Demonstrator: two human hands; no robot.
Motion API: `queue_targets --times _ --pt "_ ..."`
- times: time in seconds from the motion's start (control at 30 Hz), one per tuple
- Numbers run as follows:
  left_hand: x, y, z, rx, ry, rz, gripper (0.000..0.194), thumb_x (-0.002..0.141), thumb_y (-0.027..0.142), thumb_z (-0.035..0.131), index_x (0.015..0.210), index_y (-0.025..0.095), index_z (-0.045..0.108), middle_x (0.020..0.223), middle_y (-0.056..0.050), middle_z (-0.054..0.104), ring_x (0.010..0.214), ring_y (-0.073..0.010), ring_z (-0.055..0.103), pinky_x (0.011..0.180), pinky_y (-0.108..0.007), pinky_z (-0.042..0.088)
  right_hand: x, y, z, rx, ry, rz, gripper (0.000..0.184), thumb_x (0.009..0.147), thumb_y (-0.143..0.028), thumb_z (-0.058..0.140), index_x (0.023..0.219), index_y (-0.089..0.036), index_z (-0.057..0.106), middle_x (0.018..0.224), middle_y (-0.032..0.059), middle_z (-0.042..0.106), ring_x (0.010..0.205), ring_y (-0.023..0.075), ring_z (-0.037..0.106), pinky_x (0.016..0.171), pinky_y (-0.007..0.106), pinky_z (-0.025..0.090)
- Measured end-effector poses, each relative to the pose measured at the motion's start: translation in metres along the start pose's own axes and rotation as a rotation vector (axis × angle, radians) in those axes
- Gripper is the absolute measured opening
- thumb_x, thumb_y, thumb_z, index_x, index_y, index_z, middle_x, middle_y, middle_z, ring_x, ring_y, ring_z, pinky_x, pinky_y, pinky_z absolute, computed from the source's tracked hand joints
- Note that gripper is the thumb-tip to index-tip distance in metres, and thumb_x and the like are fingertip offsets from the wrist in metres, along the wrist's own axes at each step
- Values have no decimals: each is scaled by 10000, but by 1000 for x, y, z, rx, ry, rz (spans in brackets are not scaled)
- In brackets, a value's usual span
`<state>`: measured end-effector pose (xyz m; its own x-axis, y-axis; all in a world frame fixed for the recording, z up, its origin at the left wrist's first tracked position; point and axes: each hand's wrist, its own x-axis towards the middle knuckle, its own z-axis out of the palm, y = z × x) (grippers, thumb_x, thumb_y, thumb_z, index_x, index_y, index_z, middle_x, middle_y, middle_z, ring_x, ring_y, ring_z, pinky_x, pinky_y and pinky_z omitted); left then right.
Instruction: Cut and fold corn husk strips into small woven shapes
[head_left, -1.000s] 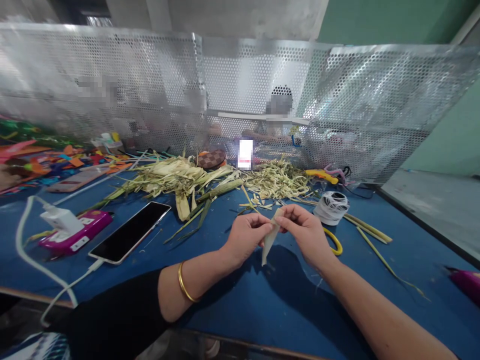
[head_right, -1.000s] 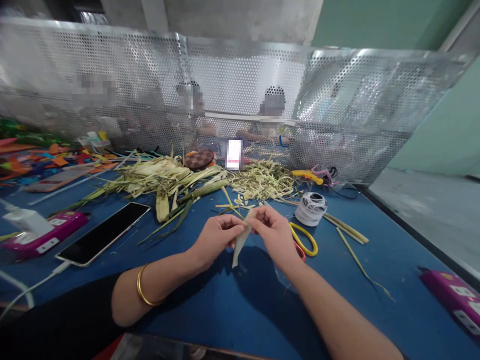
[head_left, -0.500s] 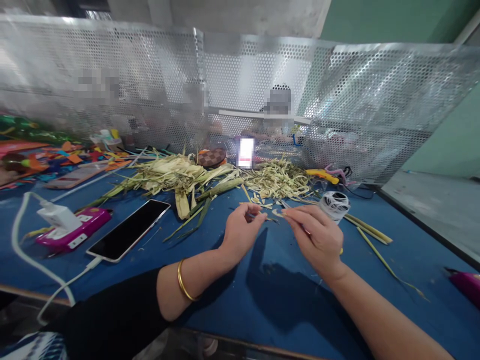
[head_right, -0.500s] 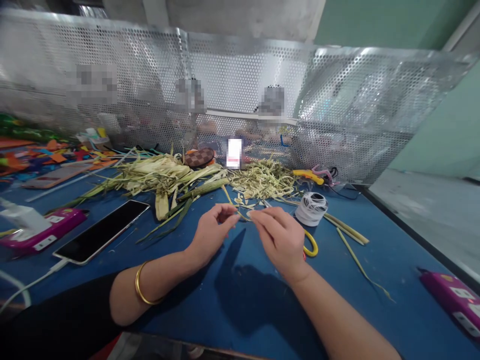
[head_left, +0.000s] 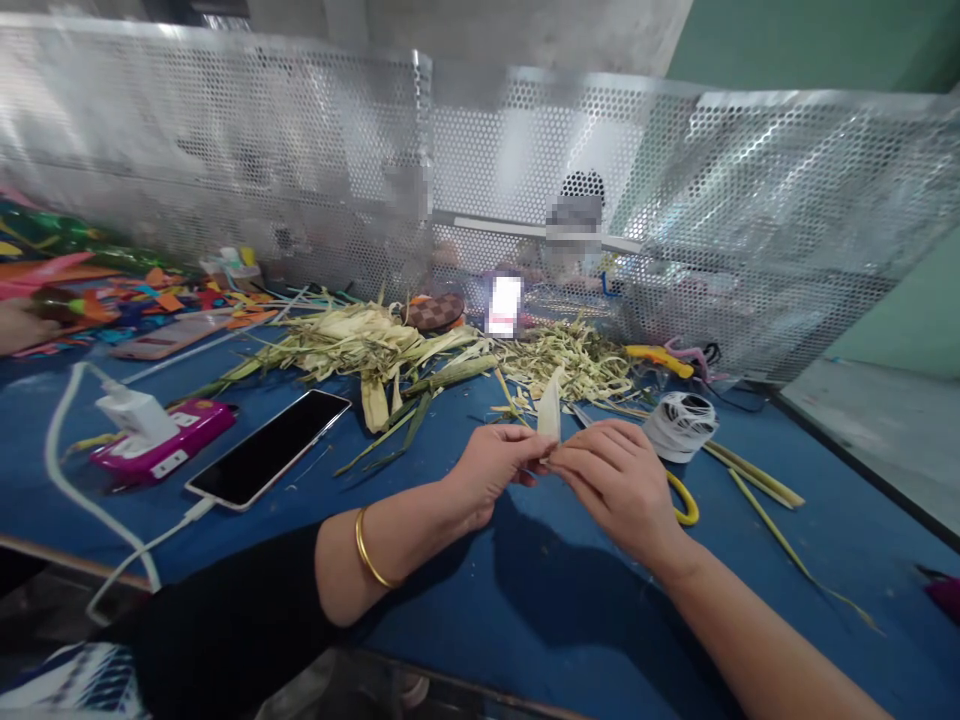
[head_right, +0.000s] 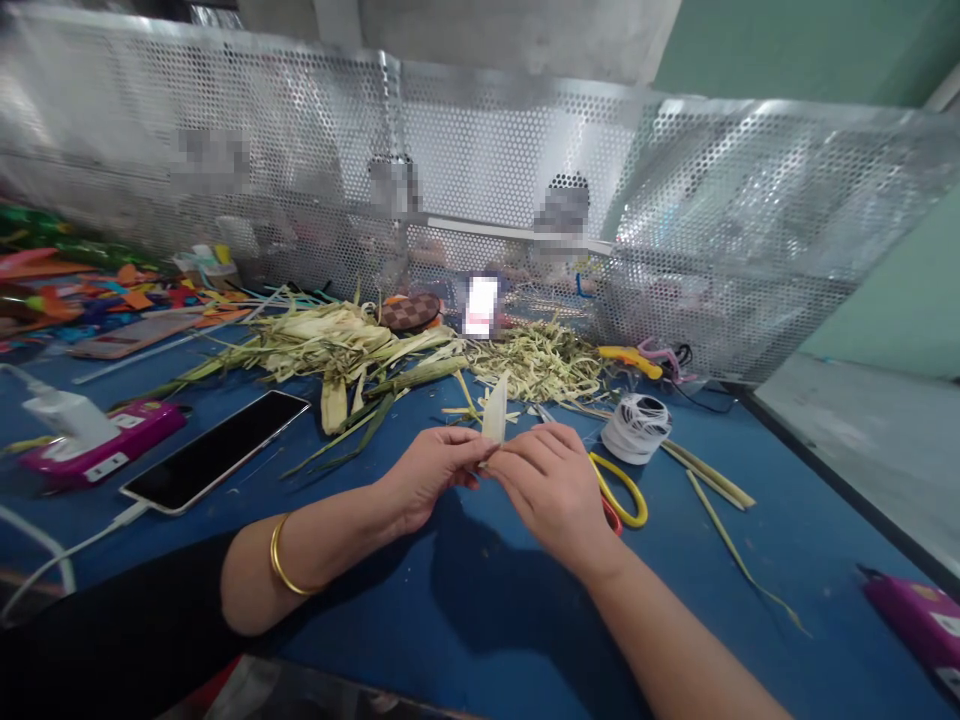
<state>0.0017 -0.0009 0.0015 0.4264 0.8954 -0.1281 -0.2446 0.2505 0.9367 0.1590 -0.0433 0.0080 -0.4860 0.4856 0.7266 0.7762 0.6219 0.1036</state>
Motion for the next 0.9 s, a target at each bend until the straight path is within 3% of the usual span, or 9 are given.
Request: queue_targets --times 0.17,0.3,0.6,0.9 --pt "0 0 1 -38 87 43 291 491 329 828 632 122 679 604 -15 619 562 -97 543 549 -225 427 -4 1 7 164 21 247 134 904 -268 559 819 -237 658 804 27 679 810 184 616 779 345 420" --pt "-3 3 2 42 64 69 246 564 329 795 657 126 691 610 -24 634 584 -108 573 551 -219 430 -6 1 12 256 26 420 121 878 -285 585 774 -238 625 839 40 651 854 209 614 771 354 442" --pt "-1 5 4 165 96 73 174 618 292 753 636 144 663 572 -13 637 526 -101 573 468 -187 367 -6 0 12 261 0 470 129 842 -272 599 723 -236 565 825 25 670 862 222 620 791 372 425" --pt "-3 7 3 299 40 150 222 721 343 655 605 153 660 557 -14 629 520 -105 562 483 -198 376 -4 2 12 491 -53 740 238 740 -313 677 874 -219 504 699 -4 622 674 186 586 656 323 438"
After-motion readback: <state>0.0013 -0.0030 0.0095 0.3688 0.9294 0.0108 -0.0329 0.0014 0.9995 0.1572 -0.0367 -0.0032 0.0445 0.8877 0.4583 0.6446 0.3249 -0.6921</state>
